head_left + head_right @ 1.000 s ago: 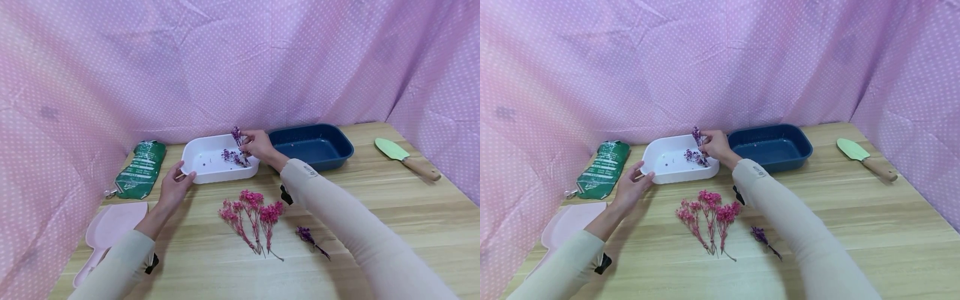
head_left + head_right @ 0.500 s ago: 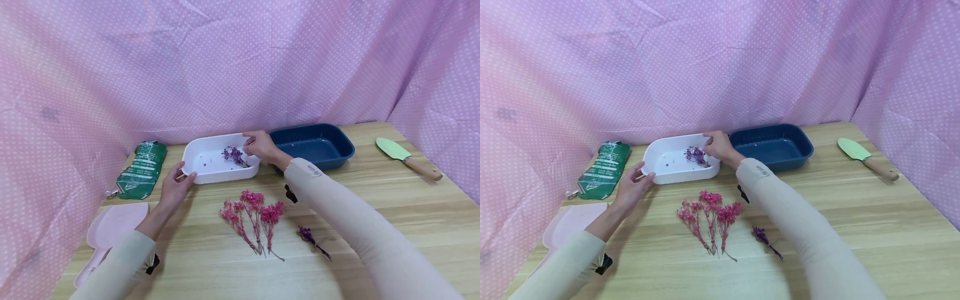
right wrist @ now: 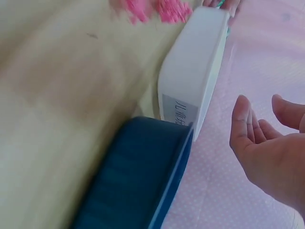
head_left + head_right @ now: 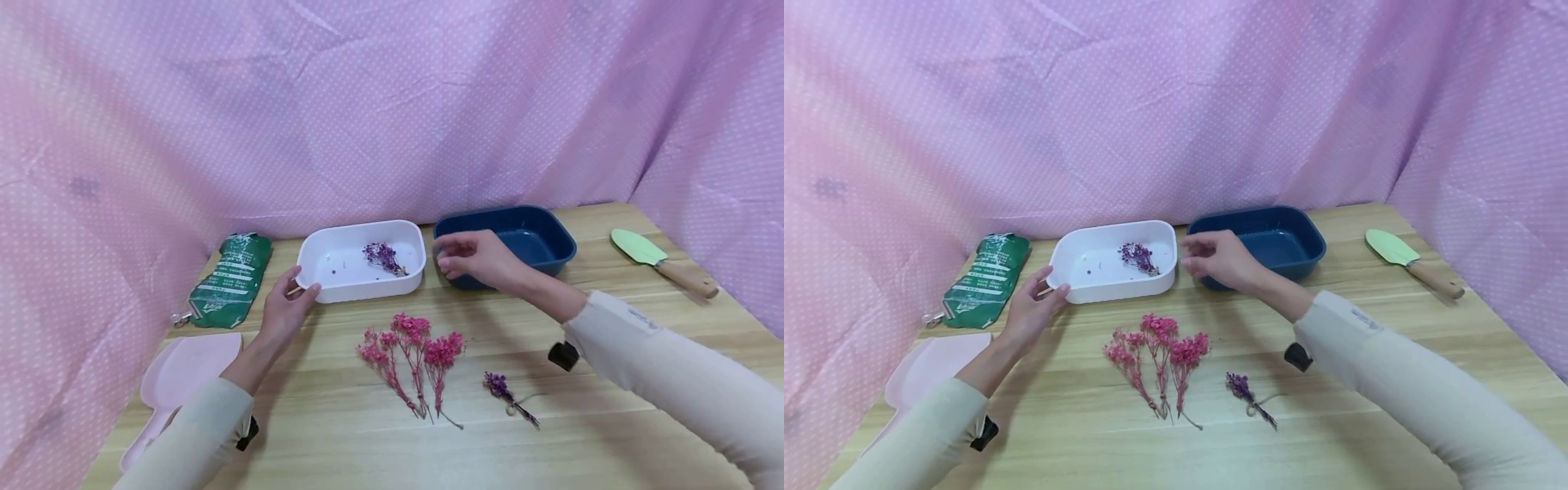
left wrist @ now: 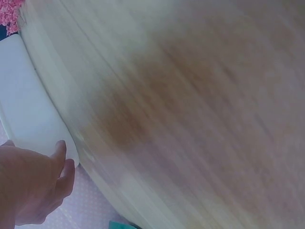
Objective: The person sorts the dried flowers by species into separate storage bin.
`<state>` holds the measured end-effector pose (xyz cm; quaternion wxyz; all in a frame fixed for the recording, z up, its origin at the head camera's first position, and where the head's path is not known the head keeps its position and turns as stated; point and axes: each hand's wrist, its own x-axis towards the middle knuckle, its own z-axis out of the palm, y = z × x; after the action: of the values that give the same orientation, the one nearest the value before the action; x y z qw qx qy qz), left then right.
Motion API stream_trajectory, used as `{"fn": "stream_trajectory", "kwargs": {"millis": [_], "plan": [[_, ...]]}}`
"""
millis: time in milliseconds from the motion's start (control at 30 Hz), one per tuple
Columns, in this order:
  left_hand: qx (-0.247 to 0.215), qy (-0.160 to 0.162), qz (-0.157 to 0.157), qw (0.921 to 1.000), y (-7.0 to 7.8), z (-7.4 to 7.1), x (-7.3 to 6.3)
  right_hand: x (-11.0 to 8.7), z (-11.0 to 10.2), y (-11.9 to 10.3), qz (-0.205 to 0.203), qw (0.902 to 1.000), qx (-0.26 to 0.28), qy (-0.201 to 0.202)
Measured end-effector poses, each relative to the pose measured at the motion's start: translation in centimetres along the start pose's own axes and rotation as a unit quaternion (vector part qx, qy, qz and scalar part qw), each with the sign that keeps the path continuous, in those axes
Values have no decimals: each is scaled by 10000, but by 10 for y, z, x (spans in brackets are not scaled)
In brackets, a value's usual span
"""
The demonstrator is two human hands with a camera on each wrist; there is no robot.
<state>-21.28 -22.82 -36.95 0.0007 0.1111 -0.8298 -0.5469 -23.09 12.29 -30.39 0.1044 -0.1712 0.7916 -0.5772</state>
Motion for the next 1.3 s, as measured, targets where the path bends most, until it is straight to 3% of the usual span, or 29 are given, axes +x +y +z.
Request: {"fn": "stream_trajectory", "kwargs": {"millis": [200,667,1033,1200,1300], "plan": [[-1,-21,45,10000,-2,-1,-1,-35,-8,10,309,9995,-25,-78],[-25,-35,56,10000,-3,1,-3,-101,-24,36,491,9977,-408,-211],[-26,-25,98,9999,-2,1,-3,-125,-16,54,780,9949,-521,-367],[-20,-59,115,9999,-1,0,-3,-136,-13,58,754,9896,-1072,-590],[-14,-48,133,9999,-1,-1,-3,-143,-7,61,536,9836,-1559,-733]]}}
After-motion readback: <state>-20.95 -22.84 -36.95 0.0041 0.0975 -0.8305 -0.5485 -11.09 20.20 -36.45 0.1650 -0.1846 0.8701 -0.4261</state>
